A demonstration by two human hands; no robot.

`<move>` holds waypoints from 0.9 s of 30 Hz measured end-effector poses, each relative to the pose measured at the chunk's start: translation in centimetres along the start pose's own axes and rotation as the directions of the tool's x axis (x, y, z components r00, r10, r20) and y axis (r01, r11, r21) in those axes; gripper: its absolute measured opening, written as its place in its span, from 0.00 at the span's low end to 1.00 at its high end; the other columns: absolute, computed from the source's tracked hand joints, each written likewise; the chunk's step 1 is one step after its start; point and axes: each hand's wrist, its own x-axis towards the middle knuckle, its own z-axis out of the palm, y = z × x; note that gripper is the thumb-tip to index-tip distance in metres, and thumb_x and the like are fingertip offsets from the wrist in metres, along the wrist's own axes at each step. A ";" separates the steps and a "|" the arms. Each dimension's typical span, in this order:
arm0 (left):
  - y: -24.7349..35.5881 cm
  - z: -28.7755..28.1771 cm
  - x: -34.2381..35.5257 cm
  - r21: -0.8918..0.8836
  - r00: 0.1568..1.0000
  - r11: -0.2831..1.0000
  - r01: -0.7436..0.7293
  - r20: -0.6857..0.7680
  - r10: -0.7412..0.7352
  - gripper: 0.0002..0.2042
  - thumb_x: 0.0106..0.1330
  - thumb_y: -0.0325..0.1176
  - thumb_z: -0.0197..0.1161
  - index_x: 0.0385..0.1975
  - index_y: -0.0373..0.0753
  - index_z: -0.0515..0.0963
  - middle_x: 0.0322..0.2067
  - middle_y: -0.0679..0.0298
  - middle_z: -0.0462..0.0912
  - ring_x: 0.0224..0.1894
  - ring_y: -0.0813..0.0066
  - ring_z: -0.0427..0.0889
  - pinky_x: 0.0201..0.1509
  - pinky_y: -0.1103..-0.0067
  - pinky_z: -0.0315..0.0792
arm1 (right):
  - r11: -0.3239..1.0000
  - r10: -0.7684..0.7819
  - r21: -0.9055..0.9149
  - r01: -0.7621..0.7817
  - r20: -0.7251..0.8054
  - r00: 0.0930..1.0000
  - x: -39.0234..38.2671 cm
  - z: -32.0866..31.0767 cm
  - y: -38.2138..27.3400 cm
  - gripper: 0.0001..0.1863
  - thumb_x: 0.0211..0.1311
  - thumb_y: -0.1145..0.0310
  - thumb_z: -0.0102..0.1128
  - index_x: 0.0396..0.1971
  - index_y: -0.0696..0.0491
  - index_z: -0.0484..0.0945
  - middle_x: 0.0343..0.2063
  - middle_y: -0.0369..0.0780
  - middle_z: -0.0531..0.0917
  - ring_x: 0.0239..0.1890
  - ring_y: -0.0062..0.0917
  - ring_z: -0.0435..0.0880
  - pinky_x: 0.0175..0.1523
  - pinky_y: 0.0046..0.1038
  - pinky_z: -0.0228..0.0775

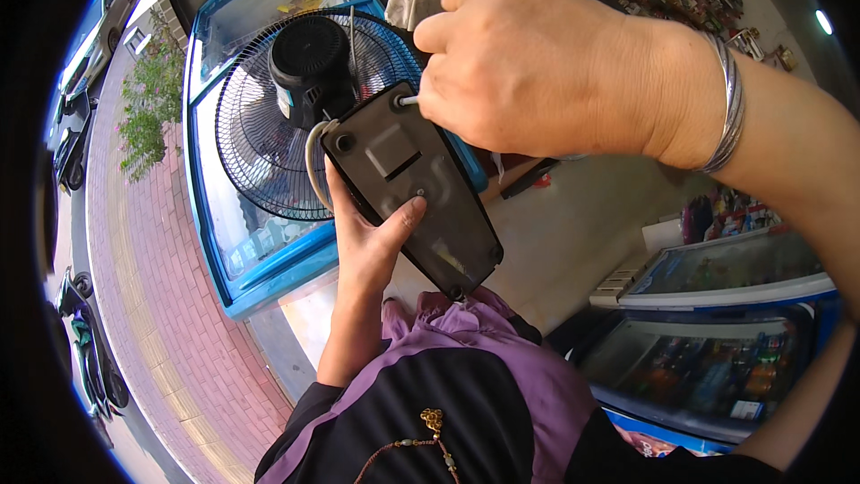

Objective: The person uses a screwdriver to loosen and tighten screws on the back of a small black electronic device. They rotate the device to access different screw locations and continue the process repeatedly.

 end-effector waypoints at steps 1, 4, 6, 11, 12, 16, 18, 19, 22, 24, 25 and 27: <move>-0.2 -0.1 0.0 0.027 1.000 1.000 -0.009 -0.005 0.009 0.52 0.54 0.23 0.71 0.73 0.35 0.38 0.61 0.51 0.68 0.61 0.65 0.72 0.62 0.73 0.71 | 0.997 0.056 0.061 -0.052 -0.071 0.996 0.2 0.1 -0.2 0.13 0.44 0.69 0.64 0.32 0.56 0.80 0.20 0.33 0.73 0.25 0.26 0.73 0.31 0.28 0.66; -0.3 -0.2 -0.1 0.059 1.000 0.998 -0.018 -0.019 0.019 0.51 0.54 0.23 0.70 0.73 0.36 0.39 0.60 0.52 0.68 0.60 0.65 0.72 0.62 0.73 0.70 | 0.711 0.524 0.487 -0.507 0.113 0.844 0.3 -0.7 -2.2 0.15 0.57 0.65 0.67 0.43 0.53 0.79 0.23 0.34 0.75 0.28 0.22 0.75 0.31 0.26 0.67; 0.4 0.0 0.0 0.013 1.000 1.000 -0.007 -0.016 0.007 0.50 0.55 0.23 0.70 0.73 0.36 0.40 0.60 0.52 0.69 0.60 0.65 0.72 0.63 0.73 0.69 | 0.329 0.736 0.675 -0.660 0.255 0.627 0.2 -0.6 -2.3 0.18 0.62 0.58 0.67 0.42 0.57 0.78 0.27 0.38 0.80 0.33 0.25 0.80 0.35 0.27 0.72; -0.4 0.1 0.0 0.047 0.997 0.996 -0.072 -0.038 0.073 0.50 0.55 0.23 0.70 0.73 0.36 0.40 0.59 0.52 0.69 0.60 0.65 0.72 0.63 0.73 0.69 | -0.566 0.615 0.577 -0.589 0.771 0.164 1.5 -2.2 -3.8 0.27 0.72 0.46 0.54 0.46 0.61 0.75 0.23 0.32 0.75 0.18 0.11 0.67 0.26 0.16 0.64; -0.3 0.1 -0.2 0.036 0.997 0.997 -0.073 -0.038 0.074 0.50 0.54 0.23 0.70 0.73 0.36 0.40 0.59 0.52 0.69 0.60 0.65 0.72 0.63 0.73 0.68 | -0.593 0.601 0.536 -0.601 0.791 0.113 2.0 -2.7 -3.8 0.26 0.73 0.47 0.53 0.40 0.61 0.77 0.17 0.31 0.72 0.14 0.11 0.65 0.22 0.17 0.61; -0.1 0.2 -0.4 0.086 0.998 0.995 -0.049 -0.032 0.052 0.50 0.54 0.23 0.70 0.72 0.35 0.40 0.58 0.52 0.70 0.59 0.65 0.72 0.63 0.73 0.69 | -0.272 0.549 0.491 -0.828 0.786 0.286 0.3 -1.0 -2.0 0.20 0.71 0.55 0.57 0.28 0.57 0.78 0.10 0.30 0.69 0.10 0.17 0.67 0.19 0.25 0.59; -0.4 0.1 -0.3 0.102 0.998 0.993 -0.054 -0.023 0.057 0.50 0.54 0.23 0.70 0.72 0.35 0.40 0.58 0.52 0.70 0.58 0.65 0.73 0.62 0.73 0.70 | 0.520 0.668 0.488 -0.701 0.279 0.690 -0.1 0.2 -2.3 0.18 0.68 0.56 0.58 0.25 0.56 0.76 0.11 0.33 0.73 0.12 0.24 0.71 0.20 0.29 0.61; -0.4 0.2 -0.2 0.086 0.998 0.995 -0.050 -0.020 0.052 0.50 0.54 0.23 0.70 0.72 0.35 0.40 0.57 0.52 0.71 0.58 0.65 0.74 0.61 0.73 0.71 | 0.816 0.517 0.285 -0.503 0.031 0.856 -0.3 0.5 -2.5 0.18 0.66 0.56 0.59 0.24 0.55 0.75 0.11 0.34 0.74 0.12 0.28 0.72 0.20 0.31 0.62; 0.0 0.6 -0.1 0.073 0.999 0.996 -0.044 -0.017 0.046 0.50 0.54 0.23 0.70 0.73 0.35 0.40 0.57 0.51 0.72 0.57 0.65 0.75 0.60 0.74 0.72 | 0.988 0.151 -0.003 -0.151 0.068 0.986 -1.4 -0.3 -1.7 0.07 0.52 0.67 0.62 0.25 0.53 0.75 0.17 0.34 0.72 0.21 0.26 0.74 0.29 0.28 0.65; -0.2 0.9 -0.1 0.098 0.999 0.994 -0.051 -0.011 0.053 0.50 0.54 0.22 0.70 0.73 0.35 0.39 0.56 0.51 0.72 0.56 0.65 0.76 0.59 0.74 0.73 | 0.995 0.007 -0.102 -0.002 0.053 0.999 -1.6 -0.1 -1.0 0.11 0.43 0.71 0.60 0.30 0.55 0.77 0.22 0.34 0.73 0.28 0.24 0.75 0.33 0.26 0.67; -0.2 0.9 -0.1 0.084 0.999 0.996 -0.042 -0.016 0.043 0.50 0.54 0.22 0.69 0.73 0.35 0.39 0.57 0.51 0.72 0.56 0.66 0.76 0.59 0.74 0.73 | 0.997 0.004 -0.082 -0.003 0.015 1.000 -1.6 0.0 -0.8 0.11 0.43 0.71 0.60 0.31 0.55 0.78 0.23 0.34 0.73 0.28 0.24 0.74 0.33 0.26 0.66; 0.0 0.8 -0.1 0.051 0.999 0.998 -0.024 -0.032 0.026 0.50 0.55 0.22 0.69 0.73 0.36 0.39 0.57 0.51 0.72 0.56 0.66 0.76 0.59 0.74 0.74 | 0.999 -0.008 -0.043 0.006 -0.061 0.998 -1.4 0.3 -0.6 0.13 0.44 0.71 0.60 0.33 0.55 0.79 0.25 0.35 0.73 0.29 0.24 0.74 0.33 0.26 0.66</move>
